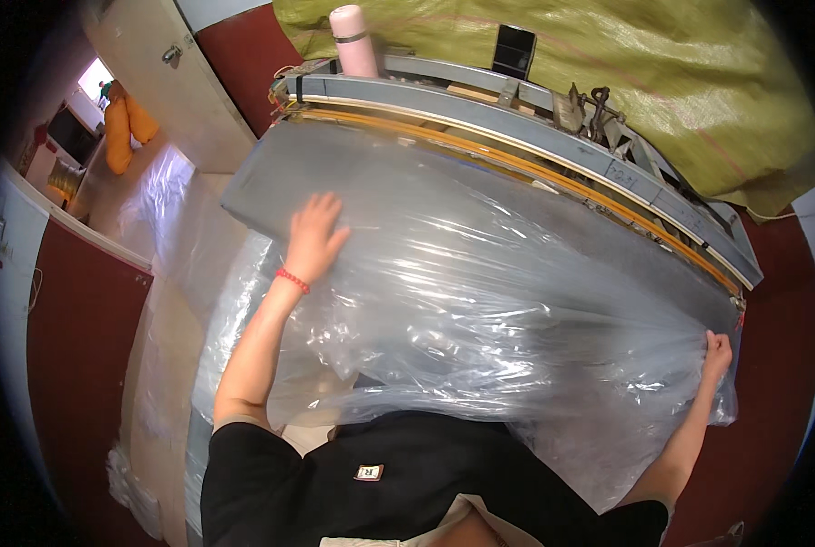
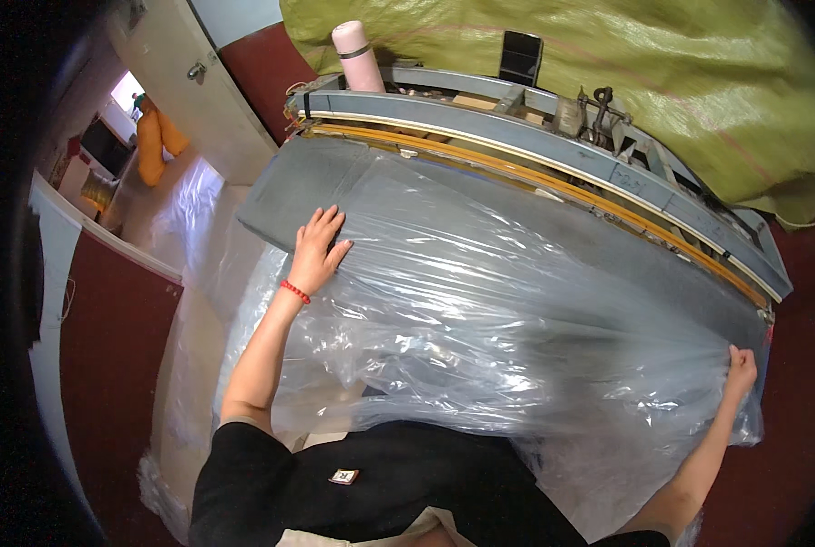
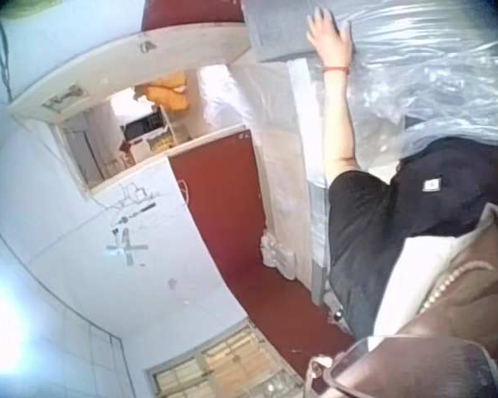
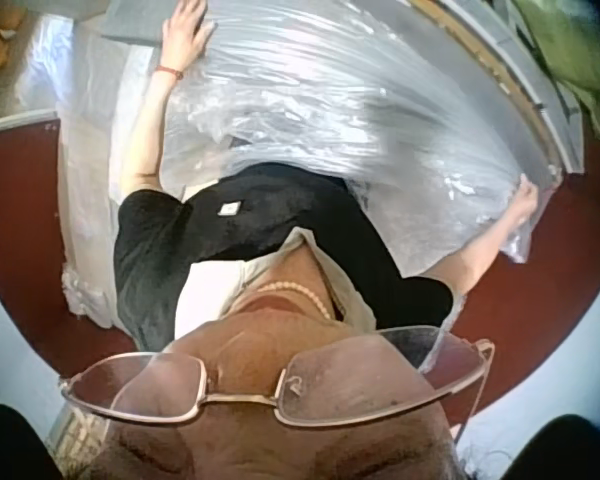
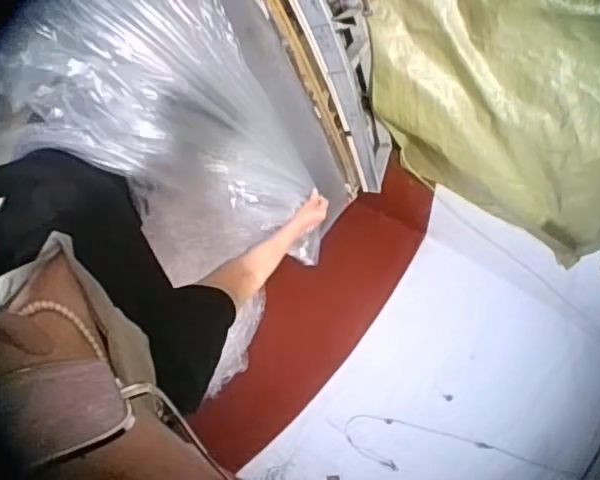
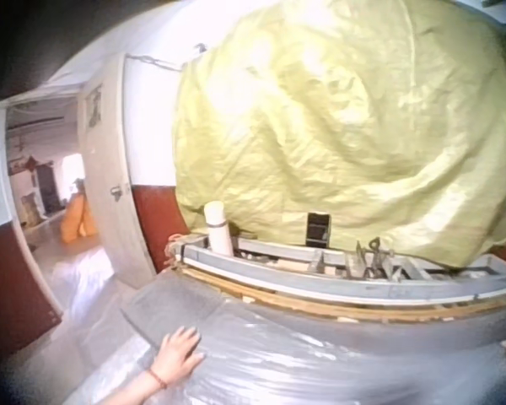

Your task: Manipulating and positioning large plastic sheets on an industrial heat-sealing machine.

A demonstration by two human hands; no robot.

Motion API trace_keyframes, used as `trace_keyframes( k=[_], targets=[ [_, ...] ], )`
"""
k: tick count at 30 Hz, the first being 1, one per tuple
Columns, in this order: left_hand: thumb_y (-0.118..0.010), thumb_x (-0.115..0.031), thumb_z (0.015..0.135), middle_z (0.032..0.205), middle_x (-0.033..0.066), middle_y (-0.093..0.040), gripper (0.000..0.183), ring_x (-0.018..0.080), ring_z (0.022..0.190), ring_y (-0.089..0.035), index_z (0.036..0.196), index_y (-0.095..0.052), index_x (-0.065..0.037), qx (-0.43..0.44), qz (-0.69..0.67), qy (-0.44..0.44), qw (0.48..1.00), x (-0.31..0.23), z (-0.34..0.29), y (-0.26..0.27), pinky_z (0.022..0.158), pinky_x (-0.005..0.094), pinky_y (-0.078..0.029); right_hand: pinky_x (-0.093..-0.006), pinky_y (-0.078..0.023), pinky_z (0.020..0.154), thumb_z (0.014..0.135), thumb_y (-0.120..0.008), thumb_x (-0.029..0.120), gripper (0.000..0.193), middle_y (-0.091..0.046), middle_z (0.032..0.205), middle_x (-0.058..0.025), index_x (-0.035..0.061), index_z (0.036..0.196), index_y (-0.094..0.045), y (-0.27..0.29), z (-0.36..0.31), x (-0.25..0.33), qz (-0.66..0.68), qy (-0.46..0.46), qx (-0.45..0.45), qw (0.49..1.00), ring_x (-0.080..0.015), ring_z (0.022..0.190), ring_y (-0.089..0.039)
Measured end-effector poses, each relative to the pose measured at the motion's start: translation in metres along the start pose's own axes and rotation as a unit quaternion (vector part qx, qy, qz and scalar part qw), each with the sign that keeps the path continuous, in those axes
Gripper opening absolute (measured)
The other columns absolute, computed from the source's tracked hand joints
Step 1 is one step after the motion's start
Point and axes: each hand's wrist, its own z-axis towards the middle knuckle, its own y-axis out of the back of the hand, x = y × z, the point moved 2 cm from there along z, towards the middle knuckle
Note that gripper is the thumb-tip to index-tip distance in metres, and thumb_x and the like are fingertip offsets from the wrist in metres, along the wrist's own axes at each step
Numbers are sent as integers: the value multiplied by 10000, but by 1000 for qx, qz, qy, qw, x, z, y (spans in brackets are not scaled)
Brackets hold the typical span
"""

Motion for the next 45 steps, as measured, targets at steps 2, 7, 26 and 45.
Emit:
trace_keyframes(
  k=[2, 7, 26, 45],
  targets=[
    [-588, -200, 762, 1228, 166, -451, 430, 323, 1158, -401, 1140, -482, -23, 23, 35, 0, 999, -9, -4, 3, 924, 399, -339, -308, -358, 510, 780, -635, 310, 351, -385, 558, -72, 17, 662, -482, 5, -12, -26, 1, -34, -39, 999, -152, 521, -357],
    [-579, -182, 795, 1292, 158, -404, 421, 307, 1229, -339, 1177, -490, -30, 26, -67, 27, 997, -14, 27, 6, 980, 395, -298, -287, -324, 491, 790, -630, 298, 370, -321, 551, -29, 16, 645, -439, 11, -12, -14, 39, -47, -17, 998, -125, 527, -303],
    [-593, -152, 770, 754, 126, -623, 256, 301, 696, -598, 987, -585, -17, -93, -109, 106, 984, -9, 69, -43, 645, 367, -472, -179, -323, 603, 807, -625, 183, 214, -444, 670, 59, 30, 699, -521, 14, -14, -51, 238, -95, 29, 966, -46, 648, -376],
    [-508, -221, 840, 619, 43, -527, 232, 127, 580, -471, 713, -515, -27, -265, -325, 288, 861, 62, 180, -110, 562, 281, -421, -231, -402, 554, 785, -615, 179, 151, -540, 637, 4, 41, 749, -565, -109, 85, 63, 354, -180, -196, 897, -94, 567, -475]
  ],
)
